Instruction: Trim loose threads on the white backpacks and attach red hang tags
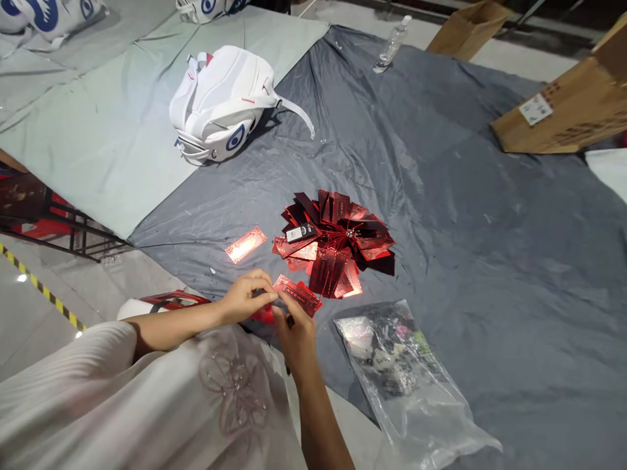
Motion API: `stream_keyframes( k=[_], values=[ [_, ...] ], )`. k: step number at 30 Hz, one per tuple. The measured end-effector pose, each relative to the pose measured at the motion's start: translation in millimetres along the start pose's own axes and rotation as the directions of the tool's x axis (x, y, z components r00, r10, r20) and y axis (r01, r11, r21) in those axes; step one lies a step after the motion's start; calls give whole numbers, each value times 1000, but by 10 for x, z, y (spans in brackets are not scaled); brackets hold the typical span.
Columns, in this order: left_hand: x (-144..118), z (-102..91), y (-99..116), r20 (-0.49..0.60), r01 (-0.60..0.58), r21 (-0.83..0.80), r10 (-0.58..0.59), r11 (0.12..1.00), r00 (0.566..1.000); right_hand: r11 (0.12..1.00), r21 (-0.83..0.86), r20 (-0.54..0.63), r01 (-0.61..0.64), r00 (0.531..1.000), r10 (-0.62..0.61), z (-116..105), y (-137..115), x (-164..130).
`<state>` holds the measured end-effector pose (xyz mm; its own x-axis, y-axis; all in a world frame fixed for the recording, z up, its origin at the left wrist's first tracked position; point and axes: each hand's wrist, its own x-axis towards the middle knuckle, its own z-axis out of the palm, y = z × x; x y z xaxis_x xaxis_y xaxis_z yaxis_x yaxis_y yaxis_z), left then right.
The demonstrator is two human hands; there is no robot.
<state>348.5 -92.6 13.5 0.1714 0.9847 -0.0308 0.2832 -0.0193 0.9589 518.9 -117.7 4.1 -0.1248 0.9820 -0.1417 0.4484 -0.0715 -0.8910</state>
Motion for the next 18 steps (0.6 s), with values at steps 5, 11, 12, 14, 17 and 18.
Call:
stream_keyframes(
  k=[5, 11, 12, 14, 17, 18],
  values=[
    [125, -13, -59, 36, 82, 55, -84, 995, 996, 966, 234, -22, -108, 993, 116, 57, -142, 86],
    [980, -504, -690, -210, 419, 303, -369, 856, 905, 955, 239, -95, -177, 974, 205, 76, -75, 108],
    [1132, -565, -828, -256, 476, 330, -408, 816, 876, 951, 245, -82, -187, 974, 213, 90, -76, 100],
    [1368, -622, -1064, -307, 554, 363, -465, 749, 830, 949, 243, -59, -202, 973, 223, 126, -87, 83],
    [1540, -592, -1253, -338, 616, 367, -517, 697, 786, 953, 212, -49, -216, 972, 231, 179, -105, 66],
    [1558, -572, -1269, -342, 629, 357, -530, 691, 776, 956, 198, -54, -216, 972, 230, 191, -111, 65]
  ],
)
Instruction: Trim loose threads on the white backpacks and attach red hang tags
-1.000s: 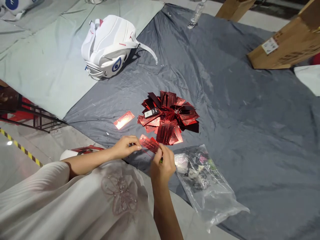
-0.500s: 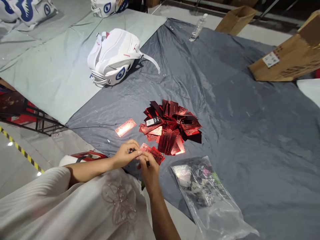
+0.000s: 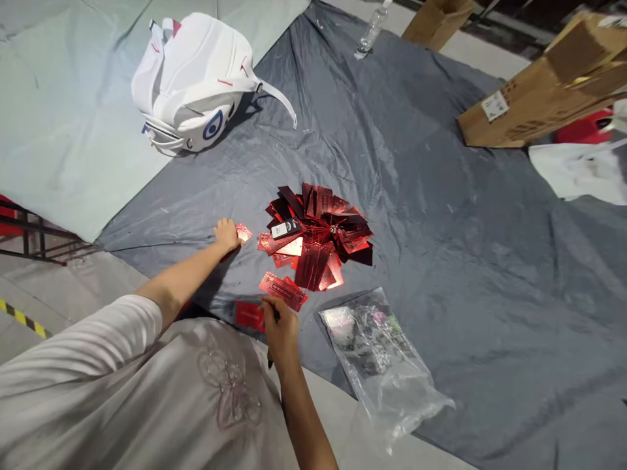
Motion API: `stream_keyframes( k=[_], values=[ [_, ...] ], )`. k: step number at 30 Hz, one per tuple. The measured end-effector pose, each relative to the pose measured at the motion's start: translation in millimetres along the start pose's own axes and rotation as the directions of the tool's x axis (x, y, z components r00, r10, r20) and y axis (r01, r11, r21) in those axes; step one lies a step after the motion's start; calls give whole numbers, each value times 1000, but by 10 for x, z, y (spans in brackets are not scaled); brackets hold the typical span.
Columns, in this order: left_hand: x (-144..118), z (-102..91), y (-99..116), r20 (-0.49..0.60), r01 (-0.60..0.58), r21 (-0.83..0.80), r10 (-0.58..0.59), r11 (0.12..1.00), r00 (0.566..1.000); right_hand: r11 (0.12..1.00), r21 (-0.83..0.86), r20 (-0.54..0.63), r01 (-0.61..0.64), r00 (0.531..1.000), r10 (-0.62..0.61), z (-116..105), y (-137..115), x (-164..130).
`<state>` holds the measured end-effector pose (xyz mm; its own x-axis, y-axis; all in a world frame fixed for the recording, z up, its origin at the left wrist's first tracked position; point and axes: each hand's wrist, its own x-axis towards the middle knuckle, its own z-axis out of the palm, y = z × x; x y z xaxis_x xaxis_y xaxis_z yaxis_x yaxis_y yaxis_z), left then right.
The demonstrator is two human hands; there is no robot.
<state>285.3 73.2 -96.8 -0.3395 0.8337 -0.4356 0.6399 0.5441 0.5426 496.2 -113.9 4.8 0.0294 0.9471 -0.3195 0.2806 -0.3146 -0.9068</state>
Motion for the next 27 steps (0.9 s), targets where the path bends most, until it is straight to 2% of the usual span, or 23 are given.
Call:
stream_keyframes(
  k=[3, 6, 10, 12, 15, 21, 25, 27],
  values=[
    [-97, 6, 38, 65, -5, -69, 10, 998, 998, 1000, -28, -21, 0, 1000, -1, 23, -25, 9],
    [-405, -42, 68, 204, -102, -227, 150, 968, 967, 1000, -28, -20, -6, 1000, 5, 29, -87, 46],
    [-1007, -94, 54, 339, -208, -485, 401, 850, 851, 999, 3, -62, 40, 997, -40, 35, -213, 134],
    [-1267, -111, 41, 365, -222, -566, 483, 794, 796, 998, 12, -98, 69, 993, -67, 39, -277, 181],
    [-1513, -135, 43, 356, -257, -621, 559, 741, 749, 997, 12, -102, 70, 992, -69, 36, -334, 219],
    [-1746, -248, 102, 287, -428, -548, 643, 718, 711, 997, 23, -85, 69, 994, -67, -20, -315, 125],
    [-1872, -307, 95, 245, -670, -293, 731, 682, 637, 994, 111, -60, -3, 998, 10, -61, -322, 32],
    [-1917, -313, 76, 228, -736, -217, 767, 641, 600, 982, 185, -40, -50, 998, 58, -79, -322, 9]
  ],
)
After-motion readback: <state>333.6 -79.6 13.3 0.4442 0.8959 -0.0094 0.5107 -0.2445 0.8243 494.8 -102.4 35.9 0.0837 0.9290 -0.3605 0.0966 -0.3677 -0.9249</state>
